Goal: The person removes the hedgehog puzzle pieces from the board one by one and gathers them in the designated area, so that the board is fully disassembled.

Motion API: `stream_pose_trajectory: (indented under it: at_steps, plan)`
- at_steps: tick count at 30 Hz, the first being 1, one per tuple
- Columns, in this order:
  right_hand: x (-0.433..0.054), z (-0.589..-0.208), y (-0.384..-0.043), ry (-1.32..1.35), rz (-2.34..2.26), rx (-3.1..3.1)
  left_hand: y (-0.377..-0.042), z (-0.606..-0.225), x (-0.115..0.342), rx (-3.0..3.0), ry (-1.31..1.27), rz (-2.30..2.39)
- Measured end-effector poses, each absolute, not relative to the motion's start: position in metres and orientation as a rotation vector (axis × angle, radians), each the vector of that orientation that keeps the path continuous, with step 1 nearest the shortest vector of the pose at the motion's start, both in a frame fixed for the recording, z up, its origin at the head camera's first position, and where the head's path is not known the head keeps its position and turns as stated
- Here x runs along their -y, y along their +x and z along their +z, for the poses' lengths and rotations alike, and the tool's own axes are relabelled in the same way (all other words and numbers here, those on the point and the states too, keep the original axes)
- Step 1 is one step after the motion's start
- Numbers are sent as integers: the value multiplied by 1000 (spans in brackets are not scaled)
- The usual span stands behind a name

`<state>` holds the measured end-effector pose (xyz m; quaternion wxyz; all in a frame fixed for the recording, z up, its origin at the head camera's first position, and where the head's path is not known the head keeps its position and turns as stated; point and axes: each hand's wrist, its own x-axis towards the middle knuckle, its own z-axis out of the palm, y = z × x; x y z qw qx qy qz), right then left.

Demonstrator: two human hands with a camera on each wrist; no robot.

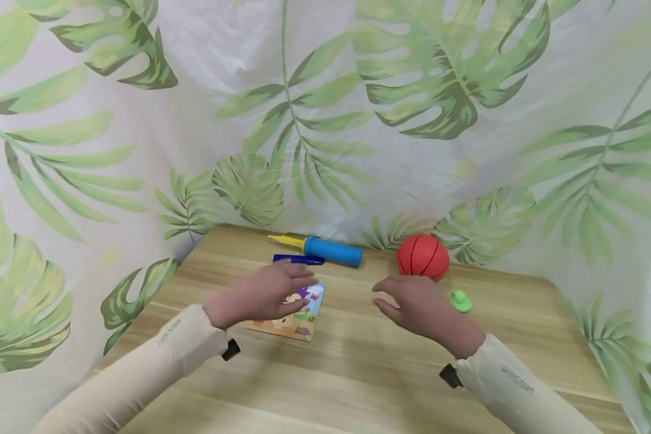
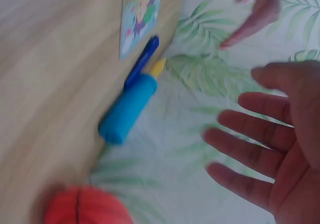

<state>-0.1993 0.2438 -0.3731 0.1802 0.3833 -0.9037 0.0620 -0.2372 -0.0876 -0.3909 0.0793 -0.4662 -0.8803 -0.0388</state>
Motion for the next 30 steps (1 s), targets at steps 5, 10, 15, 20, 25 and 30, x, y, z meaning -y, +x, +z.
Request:
stream_pose_trajectory:
  at_steps: [5,10,15,20,25,30]
  plan:
    - [-219,-399,-218,1059,377,2730,-246,-433,83,2730,-1321,-354]
    - [-187,-433,-247,1010,498,2845,-256,-465,96,2769,-1118,-384]
    - [-154,-465,-273,940,534,2960,-260,-485,103,2815,-981,-414]
    - [-129,-482,-297,844,491,2993,-268,-491,102,2876,-922,-401]
    - [-116,-494,-310,818,389,3013,-274,-504,98,2964,-871,-371]
    - [-110,-500,-310,776,370,3048,-266,-513,95,3042,-829,-333]
